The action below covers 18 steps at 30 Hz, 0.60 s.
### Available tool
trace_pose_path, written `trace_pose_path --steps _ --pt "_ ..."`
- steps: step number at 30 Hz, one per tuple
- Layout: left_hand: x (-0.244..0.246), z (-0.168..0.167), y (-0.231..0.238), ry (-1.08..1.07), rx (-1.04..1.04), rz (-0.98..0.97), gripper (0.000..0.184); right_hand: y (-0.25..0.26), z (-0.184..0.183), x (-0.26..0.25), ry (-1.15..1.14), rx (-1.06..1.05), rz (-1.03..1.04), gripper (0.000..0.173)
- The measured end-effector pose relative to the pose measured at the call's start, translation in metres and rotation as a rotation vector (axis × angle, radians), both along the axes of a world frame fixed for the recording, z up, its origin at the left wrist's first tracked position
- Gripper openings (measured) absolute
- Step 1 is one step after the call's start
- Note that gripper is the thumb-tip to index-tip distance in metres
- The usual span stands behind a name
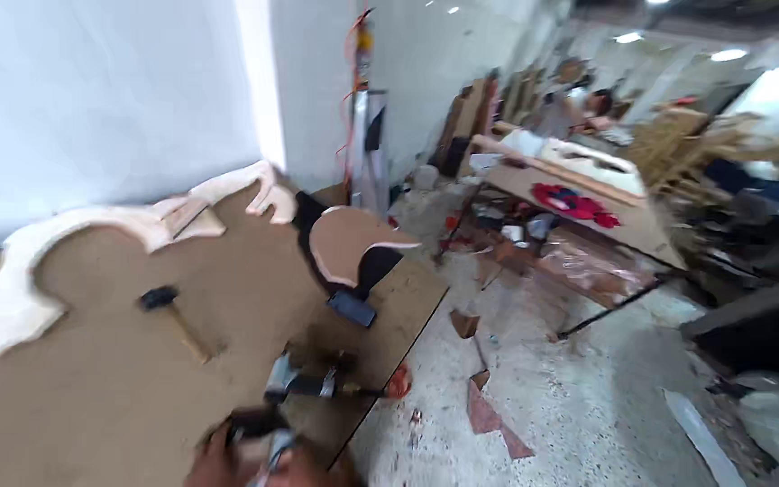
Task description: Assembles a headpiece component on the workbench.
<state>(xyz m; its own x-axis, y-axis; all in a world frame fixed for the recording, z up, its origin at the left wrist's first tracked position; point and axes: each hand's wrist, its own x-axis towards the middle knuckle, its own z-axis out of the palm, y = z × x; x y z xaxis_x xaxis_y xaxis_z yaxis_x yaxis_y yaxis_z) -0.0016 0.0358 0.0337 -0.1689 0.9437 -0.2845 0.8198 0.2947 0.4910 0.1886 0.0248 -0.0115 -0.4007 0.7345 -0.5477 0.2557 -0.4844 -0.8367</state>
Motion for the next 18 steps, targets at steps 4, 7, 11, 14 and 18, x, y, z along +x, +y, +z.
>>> trace_pose_path --steps 4,7,11,14,18 --pt "-0.009 0.004 -0.007 0.02 -0.169 0.042 0.096 -0.009 0.009 -0.001 -0.04 -0.171 0.038 0.033" --pt "-0.025 -0.017 -0.003 -0.019 -0.139 0.059 0.11 -0.008 -0.016 -0.002 0.016 -0.206 -0.04 0.046" --pt "-0.039 -0.031 0.002 -0.099 -0.204 0.027 0.124 -0.005 -0.02 0.005 -0.037 -0.215 -0.064 0.054" --pt "-0.034 -0.032 0.009 -0.02 -0.25 0.03 0.13 -0.001 -0.027 0.017 -0.066 -0.209 0.004 0.051" --pt "-0.018 -0.029 0.014 0.065 -0.239 0.115 0.122 0.008 -0.028 0.019 0.025 -0.166 0.052 0.032"
